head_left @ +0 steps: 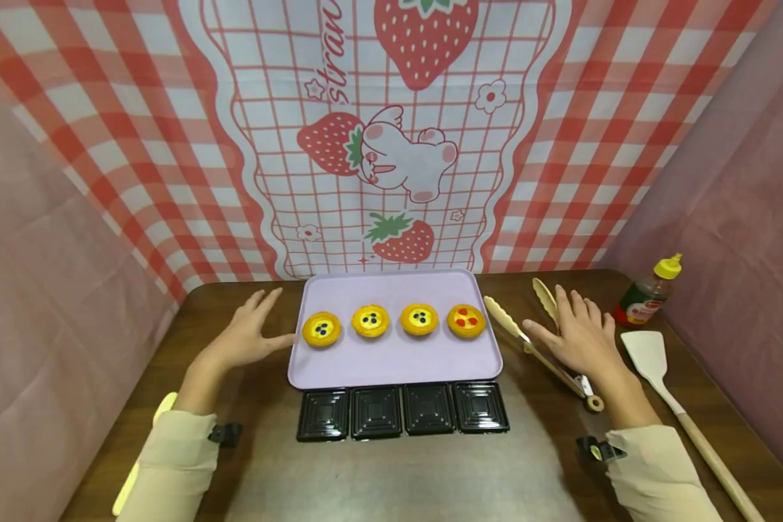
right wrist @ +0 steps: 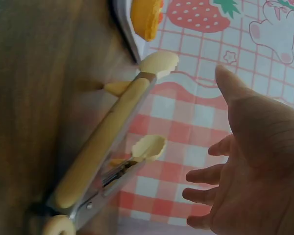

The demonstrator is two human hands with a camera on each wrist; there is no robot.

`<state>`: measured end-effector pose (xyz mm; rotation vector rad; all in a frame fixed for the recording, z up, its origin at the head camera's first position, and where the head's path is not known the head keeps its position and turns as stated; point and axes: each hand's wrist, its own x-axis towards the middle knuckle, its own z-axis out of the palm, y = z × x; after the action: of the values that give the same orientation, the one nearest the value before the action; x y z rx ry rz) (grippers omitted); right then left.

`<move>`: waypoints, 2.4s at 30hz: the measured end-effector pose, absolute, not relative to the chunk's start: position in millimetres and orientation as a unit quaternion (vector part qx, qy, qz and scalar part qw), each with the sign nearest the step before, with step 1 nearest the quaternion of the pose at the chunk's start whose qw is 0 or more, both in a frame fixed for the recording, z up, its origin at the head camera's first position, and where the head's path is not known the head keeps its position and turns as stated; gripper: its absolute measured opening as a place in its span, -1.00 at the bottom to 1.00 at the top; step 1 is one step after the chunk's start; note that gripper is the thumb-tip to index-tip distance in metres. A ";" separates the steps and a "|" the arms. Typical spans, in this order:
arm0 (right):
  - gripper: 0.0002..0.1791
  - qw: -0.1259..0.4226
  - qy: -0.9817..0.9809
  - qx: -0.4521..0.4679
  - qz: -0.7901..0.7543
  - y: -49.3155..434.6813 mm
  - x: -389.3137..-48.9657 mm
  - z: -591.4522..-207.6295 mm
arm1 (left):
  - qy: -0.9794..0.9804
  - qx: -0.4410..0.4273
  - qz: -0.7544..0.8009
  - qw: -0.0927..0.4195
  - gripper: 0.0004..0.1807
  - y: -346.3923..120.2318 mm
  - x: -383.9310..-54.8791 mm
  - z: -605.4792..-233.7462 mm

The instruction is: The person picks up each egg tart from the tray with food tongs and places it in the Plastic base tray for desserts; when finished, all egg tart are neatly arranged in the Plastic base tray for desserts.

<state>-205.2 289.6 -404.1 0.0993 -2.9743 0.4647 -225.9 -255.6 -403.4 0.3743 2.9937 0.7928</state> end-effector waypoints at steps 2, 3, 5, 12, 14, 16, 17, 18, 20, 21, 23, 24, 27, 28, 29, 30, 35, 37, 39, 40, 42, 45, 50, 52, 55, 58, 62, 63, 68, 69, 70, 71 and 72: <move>0.17 0.063 -0.985 0.034 0.154 292.0 -204.3 -407.7 | 0.955 0.124 0.268 0.023 0.03 -254.2 -227.9 -413.9; 0.20 0.061 -0.985 0.034 0.155 292.9 -203.9 -409.3 | 0.953 0.122 0.277 0.025 0.02 -253.1 -229.1 -418.9; 0.28 0.055 -0.985 0.033 0.157 294.6 -203.5 -412.7 | 0.948 0.113 0.295 0.026 -0.02 -251.2 -231.2 -427.6; 0.47 0.006 -0.983 0.007 0.182 298.1 -203.9 -423.4 | 0.920 0.029 0.380 0.094 -0.09 -240.8 -231.5 -440.4; 0.46 -0.007 -0.983 -0.005 0.182 298.2 -204.0 -427.4 | 0.911 0.007 0.396 0.113 -0.11 -239.1 -230.7 -441.7; 0.41 -0.017 -0.983 -0.018 0.181 298.4 -203.7 -431.4 | 0.905 -0.004 0.408 0.122 -0.15 -237.7 -230.2 -443.2; 0.39 -0.019 -0.983 -0.024 0.179 298.4 -203.4 -433.4 | 0.902 -0.007 0.414 0.125 -0.17 -237.3 -230.2 -443.8; 0.35 -0.019 -0.984 -0.031 0.177 298.3 -203.4 -435.4 | 0.899 -0.009 0.418 0.127 -0.19 -236.9 -230.3 -444.4; 0.30 -0.020 -0.984 -0.045 0.172 298.0 -203.0 -438.0 | 0.893 -0.006 0.430 0.131 -0.25 -236.2 -230.8 -445.6; 0.28 -0.021 -0.984 -0.051 0.171 297.9 -202.7 -439.1 | 0.890 -0.006 0.437 0.133 -0.29 -235.7 -231.3 -446.6; 0.25 -0.022 -0.984 -0.060 0.167 296.9 -203.5 -440.2 | 0.884 -0.004 0.448 0.136 -0.34 -235.9 -230.9 -447.8; 0.23 -0.021 -0.984 -0.063 0.167 296.3 -203.9 -440.2 | 0.881 -0.004 0.454 0.137 -0.36 -236.0 -230.8 -448.8; 0.15 -0.017 -0.982 -0.066 0.174 296.1 -204.2 -440.5 | 0.874 -0.003 0.465 0.138 -0.40 -236.3 -230.8 -450.9; 0.12 -0.012 -0.982 -0.066 0.177 295.9 -204.5 -440.3 | 0.873 -0.004 0.468 0.137 -0.40 -236.4 -230.8 -451.5; 0.10 -0.009 -0.981 -0.065 0.180 295.9 -205.0 -440.4 | 0.872 -0.004 0.471 0.136 -0.40 -236.8 -230.9 -452.2; 0.09 -0.006 -0.981 -0.064 0.183 296.0 -205.4 -440.6 | 0.870 -0.004 0.474 0.135 -0.40 -237.0 -230.9 -452.7; 0.08 0.001 -0.977 -0.071 0.200 298.2 -206.0 -441.8 | 0.867 -0.004 0.481 0.132 -0.42 -236.6 -230.9 -453.4; 0.07 0.006 -0.976 -0.073 0.207 299.5 -205.1 -442.9 | 0.867 -0.003 0.481 0.129 -0.43 -236.1 -230.4 -453.6; 0.06 0.016 -0.975 -0.071 0.212 300.7 -203.3 -444.6 | 0.866 -0.003 0.484 0.127 -0.43 -236.0 -229.2 -455.1; 0.05 0.024 -0.974 -0.070 0.215 301.5 -202.1 -445.0 | 0.865 -0.003 0.485 0.127 -0.43 -235.6 -228.6 -455.9; 0.04 0.038 -0.972 -0.065 0.221 302.7 -198.9 -445.1 | 0.864 -0.003 0.487 0.128 -0.43 -235.5 -226.5 -458.0; 0.04 0.064 -0.969 -0.050 0.234 302.5 -194.6 -440.5 | 0.862 -0.010 0.488 0.135 -0.43 -235.8 -222.3 -460.6; 0.03 0.119 -0.960 -0.009 0.255 300.4 -192.9 -420.0 | 0.862 -0.013 0.488 0.134 -0.43 -236.7 -219.8 -458.7; 0.01 0.132 -0.958 0.004 0.253 299.8 -193.1 -410.6 | 0.862 -0.011 0.490 0.132 -0.42 -236.5 -221.3 -457.1; -0.12 0.131 -0.961 0.019 0.245 298.1 -193.7 -398.3 | 0.862 -0.006 0.490 0.130 -0.42 -235.6 -224.3 -453.9; -0.16 0.111 -0.965 0.031 0.234 295.1 -194.1 -389.9 | 0.862 -0.004 0.490 0.128 -0.42 -235.0 -227.0 -450.7; -0.01 0.080 -0.970 0.037 0.225 290.1 -193.7 -385.2 | 0.865 -0.006 0.485 0.128 -0.42 -235.3 -228.2 -450.5; 0.05 0.074 -0.972 0.039 0.221 288.7 -193.7 -384.9 | 0.866 -0.006 0.484 0.127 -0.42 -235.5 -228.6 -450.6; 0.15 0.048 -0.977 0.049 0.201 282.7 -195.7 -388.8 | 0.868 -0.010 0.480 0.124 -0.43 -236.2 -229.8 -449.9; 0.13 0.043 -0.978 0.049 0.198 281.7 -196.4 -390.3 | 0.868 -0.006 0.481 0.125 -0.44 -236.5 -230.1 -449.9; 0.12 0.038 -0.979 0.048 0.197 280.8 -196.9 -392.0 | 0.867 -0.006 0.482 0.125 -0.44 -236.6 -230.5 -450.0; 0.11 0.032 -0.979 0.048 0.196 279.9 -197.5 -393.5 | 0.867 -0.005 0.483 0.126 -0.44 -236.8 -231.0 -450.2; 0.10 0.027 -0.979 0.047 0.196 279.0 -198.3 -395.0 | 0.865 -0.005 0.485 0.127 -0.45 -236.9 -231.4 -450.5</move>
<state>-198.3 279.0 -395.0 0.1445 -3.0249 0.6049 -231.4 -236.9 -450.5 -0.0139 2.5187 1.4109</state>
